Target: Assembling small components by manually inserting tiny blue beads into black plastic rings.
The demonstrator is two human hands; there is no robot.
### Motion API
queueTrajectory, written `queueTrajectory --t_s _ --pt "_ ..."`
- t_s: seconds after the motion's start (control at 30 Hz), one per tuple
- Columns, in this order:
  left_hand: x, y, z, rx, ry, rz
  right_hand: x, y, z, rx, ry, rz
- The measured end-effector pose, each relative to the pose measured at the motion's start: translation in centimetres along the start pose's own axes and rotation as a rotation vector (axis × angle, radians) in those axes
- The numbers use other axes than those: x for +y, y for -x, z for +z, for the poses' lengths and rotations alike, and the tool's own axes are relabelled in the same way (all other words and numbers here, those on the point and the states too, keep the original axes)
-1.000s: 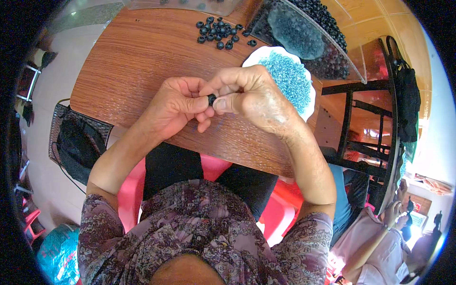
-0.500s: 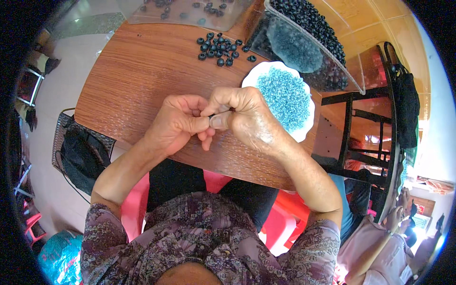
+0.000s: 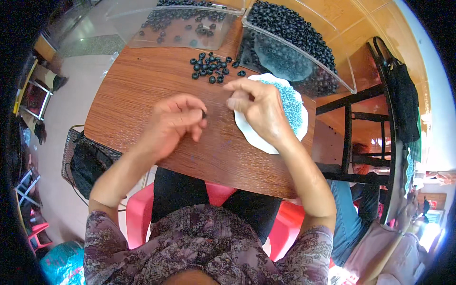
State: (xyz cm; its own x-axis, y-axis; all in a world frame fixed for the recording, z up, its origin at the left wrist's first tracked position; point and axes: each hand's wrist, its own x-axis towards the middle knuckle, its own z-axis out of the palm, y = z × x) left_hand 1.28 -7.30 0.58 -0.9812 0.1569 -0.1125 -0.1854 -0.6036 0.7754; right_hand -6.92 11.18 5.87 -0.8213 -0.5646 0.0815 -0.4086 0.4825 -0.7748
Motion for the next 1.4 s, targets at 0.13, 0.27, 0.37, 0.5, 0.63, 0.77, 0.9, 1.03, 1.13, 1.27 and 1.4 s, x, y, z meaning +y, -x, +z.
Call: queueTrajectory --t_s 0.13,0.27,0.37,0.5,0.63,0.77,0.9,1.03,1.13,1.27,1.4 --pt "6.1 -3.6 0.7 0.056 -0.626 0.507 2.4 -2.9 0.7 0.147 0.391 -0.283" --pt "13.3 -8.8 2.4 0.211 -0.926 0.706 3.2 -5.0 1.6 0.143 0.627 -0.362" --pt "16.8 -13.9 -2.3 0.493 -1.345 1.046 2.5 -6.2 3.4 0.091 0.702 -0.39" --pt "14.1 -13.6 -1.0 0.59 -1.786 1.424 4.1 -6.3 3.2 0.07 0.756 -0.414" --pt "9.7 -8.8 -0.5 0.362 -1.389 1.337 3.1 -5.2 2.6 0.099 0.743 -0.428" --pt "3.1 -3.5 -1.0 0.214 -0.901 0.659 0.9 -2.1 2.1 0.136 0.241 -0.324" --pt "0.5 -1.1 0.0 0.117 -0.427 0.204 0.0 0.3 2.1 0.168 0.155 -0.354" --pt "-0.1 -0.1 1.2 0.083 -0.252 0.118 -1.1 2.0 2.3 0.215 0.323 -0.477" --pt "-0.4 0.4 1.0 0.022 -0.097 0.083 -1.3 2.8 2.3 0.237 0.245 -0.486" --pt "-0.8 1.1 1.5 -0.077 0.123 0.013 -1.3 3.7 2.7 0.23 -0.068 -0.409" --pt "-1.2 1.4 1.7 -0.122 0.166 0.032 -1.8 4.5 3.4 0.18 -0.331 -0.262"
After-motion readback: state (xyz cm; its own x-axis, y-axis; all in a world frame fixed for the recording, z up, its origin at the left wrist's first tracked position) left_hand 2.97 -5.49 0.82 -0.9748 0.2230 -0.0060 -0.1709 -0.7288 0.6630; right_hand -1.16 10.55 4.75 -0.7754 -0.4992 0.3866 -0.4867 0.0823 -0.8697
